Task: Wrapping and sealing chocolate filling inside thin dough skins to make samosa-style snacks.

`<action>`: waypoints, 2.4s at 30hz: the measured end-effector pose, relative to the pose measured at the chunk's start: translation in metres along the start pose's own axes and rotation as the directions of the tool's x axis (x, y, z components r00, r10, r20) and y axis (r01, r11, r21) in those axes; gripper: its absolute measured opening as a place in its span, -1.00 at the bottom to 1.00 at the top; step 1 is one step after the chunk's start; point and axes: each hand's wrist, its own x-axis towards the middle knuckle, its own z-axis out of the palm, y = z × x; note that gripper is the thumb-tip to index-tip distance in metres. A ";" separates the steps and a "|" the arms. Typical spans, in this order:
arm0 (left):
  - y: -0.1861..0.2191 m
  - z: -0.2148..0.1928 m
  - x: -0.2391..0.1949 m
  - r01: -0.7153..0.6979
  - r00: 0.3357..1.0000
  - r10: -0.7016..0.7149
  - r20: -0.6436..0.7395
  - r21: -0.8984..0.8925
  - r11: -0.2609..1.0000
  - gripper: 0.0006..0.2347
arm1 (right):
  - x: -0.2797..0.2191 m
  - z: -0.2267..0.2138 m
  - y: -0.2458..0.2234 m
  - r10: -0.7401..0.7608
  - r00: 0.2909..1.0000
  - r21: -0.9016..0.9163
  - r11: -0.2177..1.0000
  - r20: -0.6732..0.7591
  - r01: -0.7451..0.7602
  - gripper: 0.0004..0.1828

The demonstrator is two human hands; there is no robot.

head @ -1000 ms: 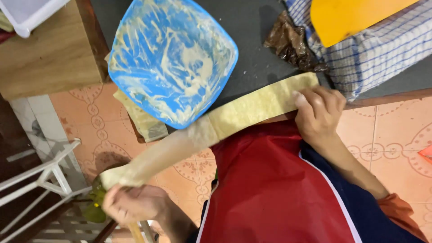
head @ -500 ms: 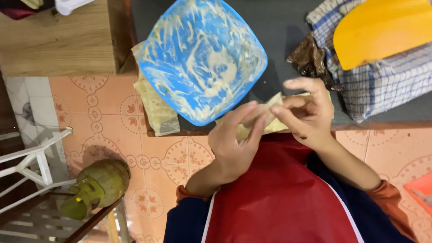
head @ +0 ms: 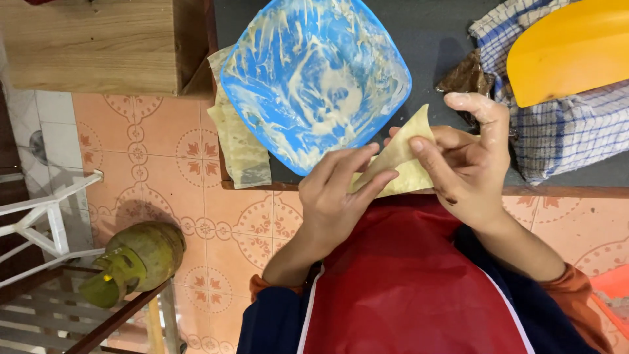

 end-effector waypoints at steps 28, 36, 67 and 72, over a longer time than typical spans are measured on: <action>-0.001 -0.094 0.002 -0.003 0.956 0.047 0.290 -0.153 0.988 -0.82 | -0.011 0.037 0.039 0.233 0.898 0.646 0.630 0.374 -0.432 -0.04; 0.017 -0.093 0.000 0.004 0.929 -0.021 0.369 0.046 0.999 -0.74 | -0.018 0.025 0.043 -0.438 0.844 -0.039 0.881 0.309 0.472 -0.38; -0.053 -0.035 -0.065 0.535 0.715 -0.251 0.653 -0.278 0.798 -0.52 | -0.012 0.016 0.029 -0.574 0.699 -0.590 0.410 0.425 0.696 -0.70; -0.047 -0.052 -0.064 0.619 0.781 -0.313 0.540 -0.605 0.501 -0.50 | -0.018 0.000 0.029 -0.105 0.914 -0.857 0.320 0.391 0.403 -0.49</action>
